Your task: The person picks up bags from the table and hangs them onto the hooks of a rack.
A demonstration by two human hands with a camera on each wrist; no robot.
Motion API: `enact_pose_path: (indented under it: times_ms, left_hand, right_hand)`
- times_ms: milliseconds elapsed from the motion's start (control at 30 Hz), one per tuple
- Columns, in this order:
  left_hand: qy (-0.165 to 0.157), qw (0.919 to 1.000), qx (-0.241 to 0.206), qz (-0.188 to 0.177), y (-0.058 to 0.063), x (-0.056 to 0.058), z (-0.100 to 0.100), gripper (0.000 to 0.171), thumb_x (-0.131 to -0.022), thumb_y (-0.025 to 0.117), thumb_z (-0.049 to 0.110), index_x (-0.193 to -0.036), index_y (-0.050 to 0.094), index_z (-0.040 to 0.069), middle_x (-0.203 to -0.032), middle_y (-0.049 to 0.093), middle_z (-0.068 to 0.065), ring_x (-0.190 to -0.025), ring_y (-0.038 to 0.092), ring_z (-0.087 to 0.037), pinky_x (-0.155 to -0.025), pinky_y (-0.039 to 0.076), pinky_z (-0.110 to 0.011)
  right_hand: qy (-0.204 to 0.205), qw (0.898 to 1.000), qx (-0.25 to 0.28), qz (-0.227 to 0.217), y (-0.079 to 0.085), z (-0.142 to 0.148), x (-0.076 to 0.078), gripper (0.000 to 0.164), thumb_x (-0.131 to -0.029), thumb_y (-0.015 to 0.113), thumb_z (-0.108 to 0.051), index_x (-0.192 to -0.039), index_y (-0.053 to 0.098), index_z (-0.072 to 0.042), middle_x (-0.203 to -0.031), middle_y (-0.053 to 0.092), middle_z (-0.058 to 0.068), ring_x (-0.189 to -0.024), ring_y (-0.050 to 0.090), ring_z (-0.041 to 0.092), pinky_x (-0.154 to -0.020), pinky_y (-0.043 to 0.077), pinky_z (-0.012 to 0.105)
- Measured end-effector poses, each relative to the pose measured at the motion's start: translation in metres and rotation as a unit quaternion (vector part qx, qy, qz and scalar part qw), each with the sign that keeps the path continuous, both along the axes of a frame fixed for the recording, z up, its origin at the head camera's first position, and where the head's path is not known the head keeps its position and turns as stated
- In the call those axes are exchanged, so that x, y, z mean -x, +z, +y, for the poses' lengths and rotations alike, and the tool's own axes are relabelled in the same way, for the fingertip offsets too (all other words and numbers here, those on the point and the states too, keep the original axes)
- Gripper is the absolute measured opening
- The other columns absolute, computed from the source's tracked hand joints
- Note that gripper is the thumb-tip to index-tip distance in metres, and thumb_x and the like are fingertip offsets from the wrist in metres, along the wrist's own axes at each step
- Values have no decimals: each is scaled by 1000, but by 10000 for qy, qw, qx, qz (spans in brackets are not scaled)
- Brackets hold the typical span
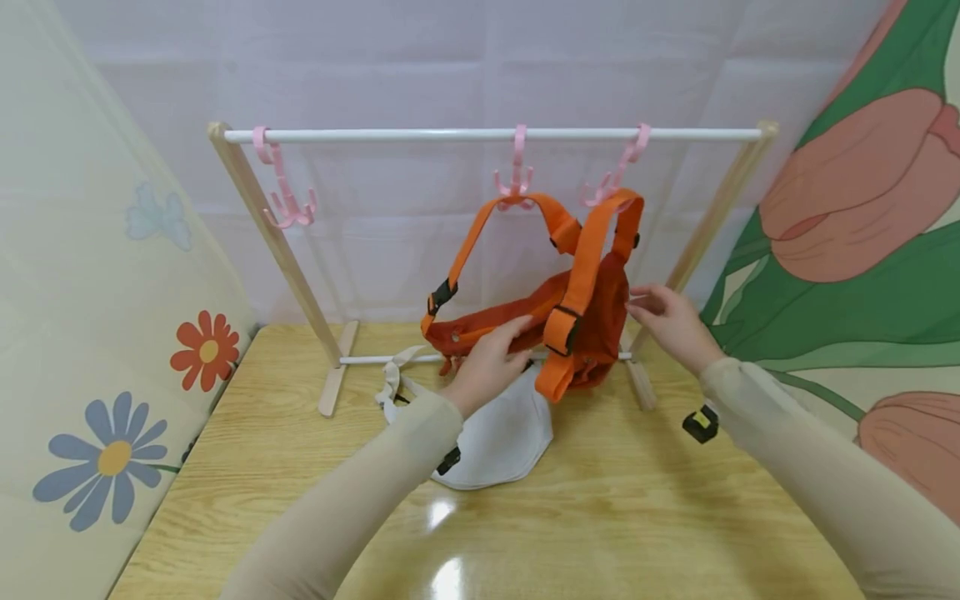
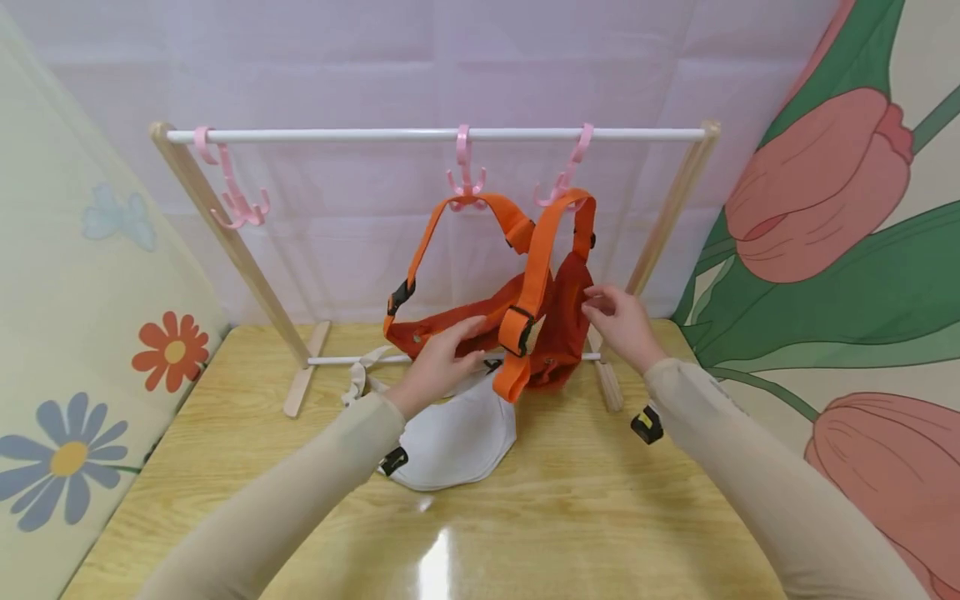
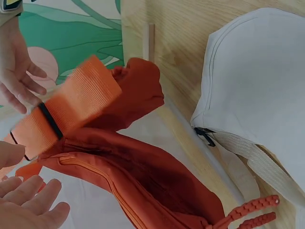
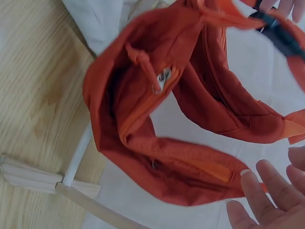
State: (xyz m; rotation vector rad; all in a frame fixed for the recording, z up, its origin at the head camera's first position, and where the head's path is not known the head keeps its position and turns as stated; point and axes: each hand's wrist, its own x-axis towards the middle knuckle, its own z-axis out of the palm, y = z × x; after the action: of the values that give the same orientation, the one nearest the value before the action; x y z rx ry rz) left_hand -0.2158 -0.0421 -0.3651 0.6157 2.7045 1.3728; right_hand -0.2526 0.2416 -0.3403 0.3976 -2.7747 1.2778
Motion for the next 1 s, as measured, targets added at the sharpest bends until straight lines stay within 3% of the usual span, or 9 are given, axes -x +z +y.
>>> enact_pose_path:
  times_ms: [133,367,567,667,767,867,1000]
  left_hand:
    - [1,9999,-131,-101,-2,-1,-1,53,-100,59,5,-151,43,3,-148,52,-15,-137,49,-29,-109,45,-43]
    - [31,9999,-117,122,-9,-3,-6,52,-98,60,4,-148,46,-1,-148,52,-17,-133,52,-32,-107,46,-45]
    - [30,9993,-180,330,-15,-5,-10,50,-97,62,3,-144,48,-6,-144,55,-20,-130,54,-34,-106,47,-45]
    - [25,9991,-261,325,-19,-5,-11,50,-96,63,2,-143,49,-7,-143,55,-22,-129,55,-35,-105,48,-44]
    - [14,9992,-318,241,-22,-5,-11,50,-97,62,1,-144,49,-6,-144,54,-23,-124,59,-35,-102,50,-44]
    - [-1,9992,-333,211,-26,-6,-13,49,-97,61,0,-143,49,-7,-144,54,-23,-120,63,-35,-99,52,-44]
    - [20,9992,-285,280,-31,-8,-15,48,-97,62,1,-142,49,-8,-142,55,-24,-120,63,-36,-100,52,-45]
  right_hand:
    - [35,9999,68,-138,0,0,-4,43,-107,50,-20,-138,48,10,-134,55,33,-123,54,45,-100,44,56]
    - [7,9998,34,-218,-2,-2,-13,43,-107,50,-20,-139,49,8,-133,56,31,-122,54,42,-95,47,42]
    - [56,9997,45,-236,-3,-2,-16,44,-107,49,-21,-141,48,7,-133,56,32,-122,54,44,-97,46,55]
    - [78,9998,44,-187,-4,-2,-17,44,-107,49,-21,-140,48,8,-132,57,32,-122,54,44,-98,45,56]
    - [88,9999,25,-145,-4,-2,-18,43,-107,49,-20,-140,49,8,-131,58,31,-121,55,43,-96,47,50]
    - [100,9999,35,-112,-6,-2,-20,43,-107,49,-20,-140,49,8,-131,58,31,-119,56,40,-93,49,37]
    - [71,9999,85,1,-9,-3,-23,41,-106,51,-18,-138,51,9,-130,59,31,-109,59,14,-84,46,16]
